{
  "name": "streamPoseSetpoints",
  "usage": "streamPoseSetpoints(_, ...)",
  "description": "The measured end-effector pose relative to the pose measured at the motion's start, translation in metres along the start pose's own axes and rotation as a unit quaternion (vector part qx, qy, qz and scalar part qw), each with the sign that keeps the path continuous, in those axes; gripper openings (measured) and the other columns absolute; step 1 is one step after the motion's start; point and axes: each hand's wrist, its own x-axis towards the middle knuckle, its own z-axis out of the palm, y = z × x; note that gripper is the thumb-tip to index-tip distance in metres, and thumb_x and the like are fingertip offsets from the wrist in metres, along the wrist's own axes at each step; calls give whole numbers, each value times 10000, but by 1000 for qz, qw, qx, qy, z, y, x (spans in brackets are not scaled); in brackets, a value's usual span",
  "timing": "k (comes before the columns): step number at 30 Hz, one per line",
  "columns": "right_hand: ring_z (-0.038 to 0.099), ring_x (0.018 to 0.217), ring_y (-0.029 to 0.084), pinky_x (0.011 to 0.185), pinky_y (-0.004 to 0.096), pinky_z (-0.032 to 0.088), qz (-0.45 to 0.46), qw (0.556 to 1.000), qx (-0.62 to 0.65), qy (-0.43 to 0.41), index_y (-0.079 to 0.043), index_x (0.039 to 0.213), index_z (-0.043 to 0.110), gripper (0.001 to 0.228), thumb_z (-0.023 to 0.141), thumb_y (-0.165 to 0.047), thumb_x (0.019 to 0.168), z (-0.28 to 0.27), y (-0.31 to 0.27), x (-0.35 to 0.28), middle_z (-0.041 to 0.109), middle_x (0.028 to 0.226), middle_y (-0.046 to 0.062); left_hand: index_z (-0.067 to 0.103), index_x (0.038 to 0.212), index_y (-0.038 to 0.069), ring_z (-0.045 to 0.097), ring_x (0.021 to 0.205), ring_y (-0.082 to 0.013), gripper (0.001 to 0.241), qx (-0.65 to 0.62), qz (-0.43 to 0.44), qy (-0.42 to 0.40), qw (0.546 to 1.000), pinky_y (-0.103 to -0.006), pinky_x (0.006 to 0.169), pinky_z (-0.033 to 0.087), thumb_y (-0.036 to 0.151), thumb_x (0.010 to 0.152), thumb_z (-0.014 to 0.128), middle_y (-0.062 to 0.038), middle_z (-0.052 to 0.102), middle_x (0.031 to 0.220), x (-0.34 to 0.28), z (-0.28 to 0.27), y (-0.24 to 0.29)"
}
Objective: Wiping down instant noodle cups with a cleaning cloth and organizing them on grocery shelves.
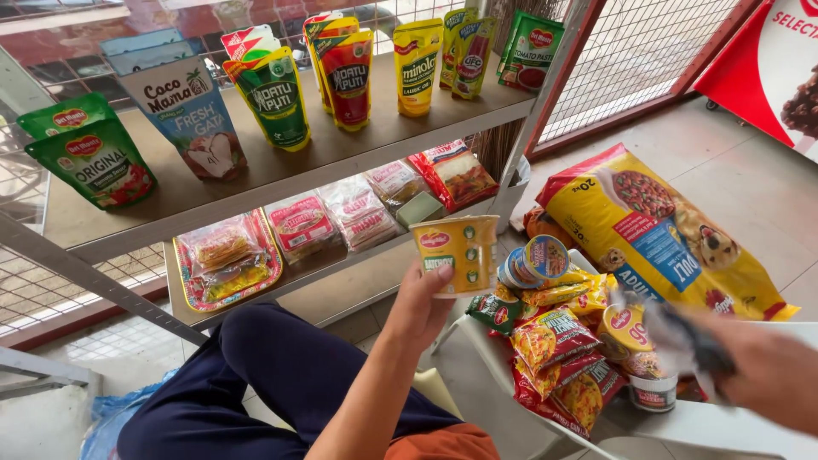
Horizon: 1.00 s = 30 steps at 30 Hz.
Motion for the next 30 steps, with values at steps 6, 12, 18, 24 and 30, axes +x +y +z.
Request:
streamPoseSetpoints(6,607,1288,356,1096,453,471,-402,823,-122,384,-7,1417,496,957,736,-547,663,-91,-148,-3,607,1417,194,459,1438,3,633,1240,-258,526,10,-16,47,999,-450,1086,494,325,1042,588,-138,631,1364,1,31,-11)
streamPoseSetpoints(12,539,1377,347,1169,497,417,-506,758,-132,390,14,1410,513,650,653,-258,836,-85,-173,3,547,1482,190,416,1492,40,589,1325,-245,595,22,5,-4,1000,-439,1145,475,437,1067,541,-126,581,1439,1,69,-19)
streamPoseSetpoints(18,539,1381,331,1154,467,418,-537,767,-145,321,-5,1392,531,781,696,-463,781,-92,-169,-9,560,1480,161,407,1510,29,580,1337,-238,634,14,-13,-30,999,-437,1148,466,475,1079,536,-127,571,1456,4,87,-26)
streamPoseSetpoints(24,533,1381,349,1163,528,394,-543,725,-167,390,24,1400,547,696,690,-265,783,-95,-190,3,539,1495,178,410,1523,39,580,1319,-222,646,1,12,-18,1000,-420,1140,463,509,1090,498,-109,575,1435,10,92,-25)
streamPoseSetpoints(30,478,1442,382,1205,515,386,-565,724,-90,385,-17,1403,539,716,722,-274,760,-81,-183,38,509,1521,189,402,1538,49,566,1334,-193,656,29,50,-5,998,-393,1164,440,519,1085,467,-86,562,1466,23,84,-22)
